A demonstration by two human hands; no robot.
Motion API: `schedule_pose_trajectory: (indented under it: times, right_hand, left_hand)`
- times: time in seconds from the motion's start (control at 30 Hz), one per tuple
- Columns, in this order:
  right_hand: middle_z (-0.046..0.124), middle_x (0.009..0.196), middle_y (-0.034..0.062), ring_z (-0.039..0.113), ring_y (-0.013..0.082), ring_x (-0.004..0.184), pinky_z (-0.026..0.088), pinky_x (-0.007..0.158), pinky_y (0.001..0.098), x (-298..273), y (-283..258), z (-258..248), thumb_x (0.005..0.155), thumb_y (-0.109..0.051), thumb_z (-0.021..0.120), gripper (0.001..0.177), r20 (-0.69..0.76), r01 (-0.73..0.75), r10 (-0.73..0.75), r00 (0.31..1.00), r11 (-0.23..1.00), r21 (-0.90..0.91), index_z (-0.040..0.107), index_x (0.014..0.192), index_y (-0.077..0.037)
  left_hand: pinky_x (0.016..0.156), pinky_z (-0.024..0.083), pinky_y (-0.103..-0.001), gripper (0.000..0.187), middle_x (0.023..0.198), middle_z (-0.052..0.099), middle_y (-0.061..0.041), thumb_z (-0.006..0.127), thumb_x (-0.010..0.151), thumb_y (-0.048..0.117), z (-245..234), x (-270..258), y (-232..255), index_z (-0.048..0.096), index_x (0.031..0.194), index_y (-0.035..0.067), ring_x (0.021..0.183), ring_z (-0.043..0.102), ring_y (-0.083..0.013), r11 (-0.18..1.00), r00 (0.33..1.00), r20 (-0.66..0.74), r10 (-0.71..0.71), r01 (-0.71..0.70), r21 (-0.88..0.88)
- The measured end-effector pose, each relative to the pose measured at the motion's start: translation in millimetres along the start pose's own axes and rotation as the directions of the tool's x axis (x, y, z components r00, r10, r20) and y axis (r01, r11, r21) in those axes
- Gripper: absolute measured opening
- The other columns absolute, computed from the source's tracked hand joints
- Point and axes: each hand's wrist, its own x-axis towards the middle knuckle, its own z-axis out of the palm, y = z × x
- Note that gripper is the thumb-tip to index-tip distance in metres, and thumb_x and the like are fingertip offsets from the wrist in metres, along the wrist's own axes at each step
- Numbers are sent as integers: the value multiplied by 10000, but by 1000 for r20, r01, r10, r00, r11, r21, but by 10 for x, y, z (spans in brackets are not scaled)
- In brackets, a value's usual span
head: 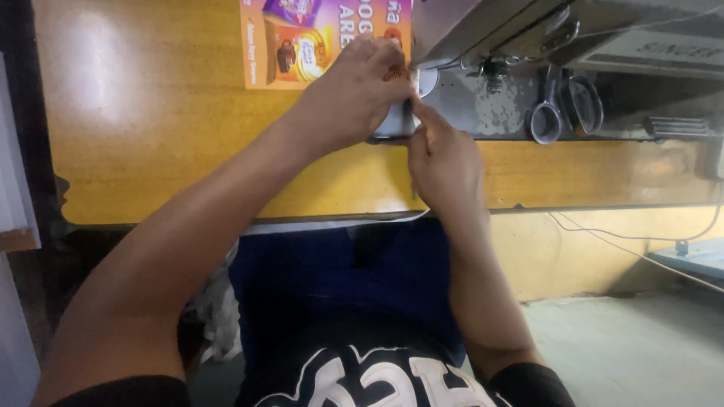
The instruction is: The person aligns a white strip of material along the edge of various printed paper sheets and sews them together using a sewing machine. They handle multiple sheets, including those with product advertisements, and repeatedly position them under the needle to stitch the strip.
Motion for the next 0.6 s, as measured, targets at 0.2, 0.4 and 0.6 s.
schedule_pose_trajectory:
  times: [0.2,0.4,0.6]
  right_hand:
    - [758,1013,294,686,509,922,490,758,599,-19,-163,-125,979,-272,363,592,93,-185,175,980,977,109,646,1498,-252]
    - [409,548,42,330,111,470,237,404,239,-594,-261,-187,821,-77,415,809,204,-318,291,935,426,847,539,1620,-106]
    - [456,613,38,386,133,477,346,403,271,-1396,-118,76,1072,-312,412,616,225,-387,341,913,547,742,436,1684,-242]
  left_hand:
    - [1101,464,-546,214,1294,654,-169,700,1018,42,-104,-38,175,737,1222,97,1235,597,-378,998,1000,-22,11,-10,60]
    - [932,521,-488,435,1452,621,-76,686,995,121,23,-132,378,663,1428,156,1235,644,-313,995,999,25,45,-47,88]
    - [1015,473,-538,244,1364,660,-78,649,1034,110,48,-149,420,730,1263,138,1238,633,-365,998,995,77,-59,62,-34]
